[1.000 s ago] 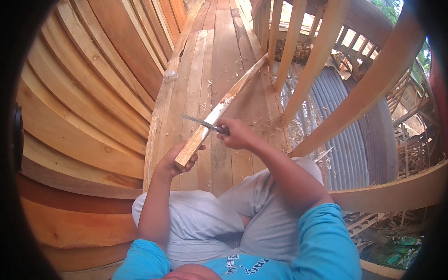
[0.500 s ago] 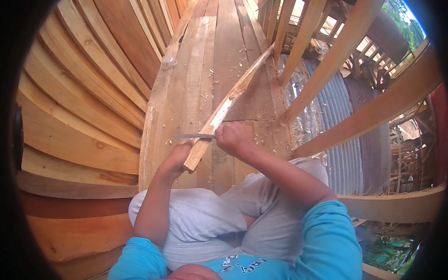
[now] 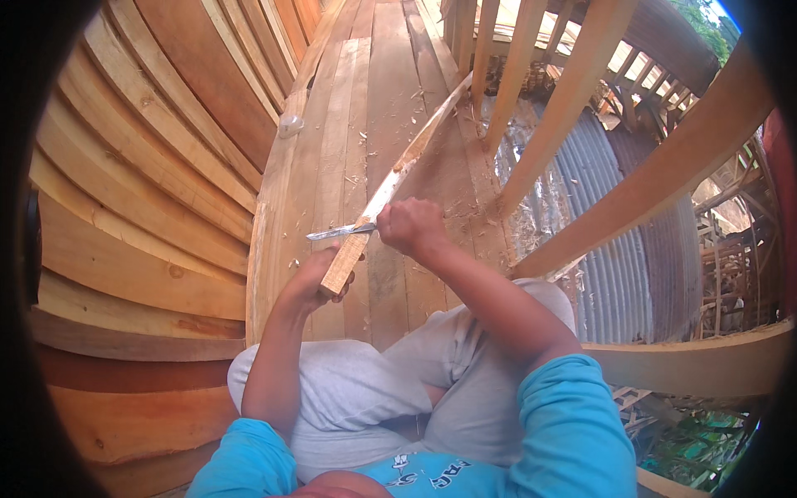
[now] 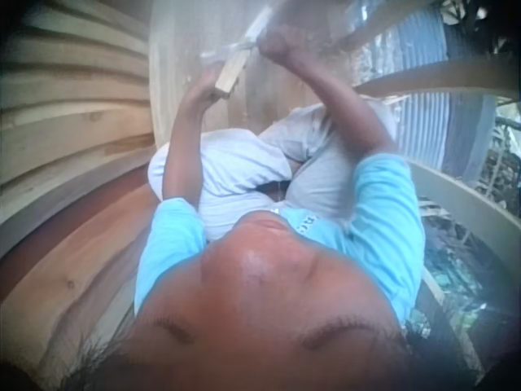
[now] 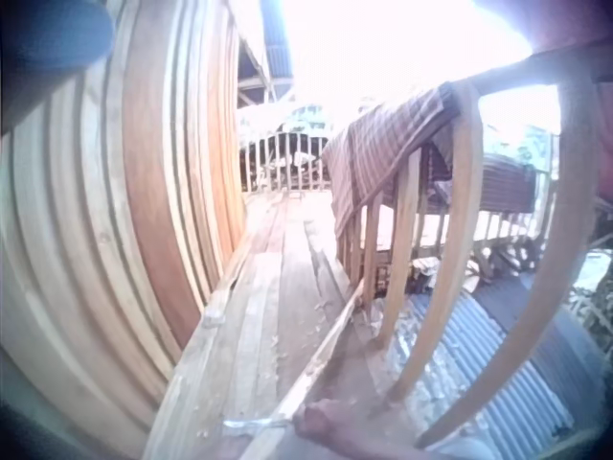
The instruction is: The person sits on a wooden floor and uses a knife to shave thin strips from a long wooden plank. They hold the plank with one hand and carefully scrape the surface with the other, producing wood shavings.
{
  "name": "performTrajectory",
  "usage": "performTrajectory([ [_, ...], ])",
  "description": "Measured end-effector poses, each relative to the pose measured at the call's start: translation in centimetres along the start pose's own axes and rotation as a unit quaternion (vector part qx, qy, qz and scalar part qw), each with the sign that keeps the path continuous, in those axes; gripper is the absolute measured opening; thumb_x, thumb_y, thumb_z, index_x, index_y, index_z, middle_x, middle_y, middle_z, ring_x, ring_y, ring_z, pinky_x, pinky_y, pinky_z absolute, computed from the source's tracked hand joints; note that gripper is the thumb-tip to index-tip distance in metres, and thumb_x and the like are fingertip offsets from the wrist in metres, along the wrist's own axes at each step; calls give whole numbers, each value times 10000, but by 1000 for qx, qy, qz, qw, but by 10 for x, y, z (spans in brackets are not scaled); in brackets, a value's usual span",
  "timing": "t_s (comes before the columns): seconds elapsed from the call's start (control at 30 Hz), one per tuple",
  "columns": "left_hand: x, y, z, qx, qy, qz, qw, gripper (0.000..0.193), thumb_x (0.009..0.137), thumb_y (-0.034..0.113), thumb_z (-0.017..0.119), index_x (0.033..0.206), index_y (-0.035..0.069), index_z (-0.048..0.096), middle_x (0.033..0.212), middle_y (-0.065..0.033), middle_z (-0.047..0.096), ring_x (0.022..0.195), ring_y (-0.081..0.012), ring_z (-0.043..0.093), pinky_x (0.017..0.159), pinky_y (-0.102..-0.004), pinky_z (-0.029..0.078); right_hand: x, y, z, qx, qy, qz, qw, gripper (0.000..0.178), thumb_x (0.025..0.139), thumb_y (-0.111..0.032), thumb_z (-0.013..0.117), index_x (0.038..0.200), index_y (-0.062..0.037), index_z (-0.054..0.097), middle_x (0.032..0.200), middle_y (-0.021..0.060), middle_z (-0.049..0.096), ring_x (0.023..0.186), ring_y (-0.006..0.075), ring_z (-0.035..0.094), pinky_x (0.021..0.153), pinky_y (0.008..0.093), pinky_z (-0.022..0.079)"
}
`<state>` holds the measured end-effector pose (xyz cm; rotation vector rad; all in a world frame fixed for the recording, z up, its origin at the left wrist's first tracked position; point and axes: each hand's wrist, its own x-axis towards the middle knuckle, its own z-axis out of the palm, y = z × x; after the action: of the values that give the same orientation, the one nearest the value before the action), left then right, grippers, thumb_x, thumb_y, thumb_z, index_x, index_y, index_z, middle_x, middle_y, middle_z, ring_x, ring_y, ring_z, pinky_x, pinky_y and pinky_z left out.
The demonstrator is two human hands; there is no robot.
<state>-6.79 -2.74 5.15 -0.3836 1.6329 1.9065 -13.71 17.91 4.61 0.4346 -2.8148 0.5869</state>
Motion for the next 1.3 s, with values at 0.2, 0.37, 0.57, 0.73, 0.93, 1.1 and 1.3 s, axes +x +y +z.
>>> performTrajectory([
  [0.2, -1, 2, 12, -48, -36, 11, 998, 455, 1070, 367, 278, 1161, 29, 568, 652, -46, 562, 483, -118, 521, 409, -262, 415, 13, 21, 4, -22, 40, 55, 997, 455, 902, -282, 427, 618, -30, 678, 624, 215, 641, 575, 394, 647, 584, 491, 532],
  [0.37, -3, -9, 20, -74, -51, -10, 996, 486, 1062, 408, 280, 1185, 28, 557, 647, -37, 565, 477, -112, 527, 392, -248, 388, 22, 33, 0, -21, 57, 85, 995, 462, 909, -282, 426, 622, -28, 683, 663, 227, 656, 610, 408, 659, 607, 497, 537],
  [0.57, -14, -14, -8, -69, -68, -18, 995, 487, 1059, 424, 288, 1159, 43, 572, 621, -26, 558, 431, -105, 506, 382, -243, 386, 2, -10, -7, 0, 5, 30, 1000, 476, 909, -304, 450, 594, -17, 663, 619, 237, 624, 592, 425, 635, 606, 519, 521],
  [0.73, -7, -15, 3, -109, -64, -6, 992, 474, 1056, 417, 296, 1147, 50, 582, 611, -28, 560, 429, -107, 513, 375, -249, 385, 25, 28, 6, -14, 81, 42, 996, 491, 914, -303, 442, 583, -4, 646, 613, 241, 620, 576, 428, 629, 611, 529, 517],
  [0.93, -13, -16, -6, -63, -43, -21, 997, 453, 1053, 388, 313, 1155, 32, 574, 639, -41, 566, 449, -108, 526, 382, -239, 392, 4, 1, -5, 15, -19, 36, 999, 489, 920, -296, 430, 593, -8, 653, 618, 243, 622, 575, 435, 625, 605, 540, 510],
  [1.1, -7, -13, -6, -159, -118, -24, 980, 441, 1044, 384, 345, 1181, 26, 562, 655, -45, 568, 460, -104, 530, 387, -235, 391, 15, 13, 3, -8, 57, 114, 992, 509, 930, -302, 415, 592, 1, 645, 618, 255, 610, 581, 438, 630, 596, 535, 512],
  [1.3, -12, -20, -1, -141, -98, -19, 985, 446, 1044, 394, 345, 1178, 26, 559, 654, -39, 565, 467, -101, 533, 384, -227, 384, 16, 22, 0, -11, 53, 27, 998, 509, 927, -294, 426, 546, -18, 619, 573, 234, 592, 530, 420, 614, 565, 534, 502],
])
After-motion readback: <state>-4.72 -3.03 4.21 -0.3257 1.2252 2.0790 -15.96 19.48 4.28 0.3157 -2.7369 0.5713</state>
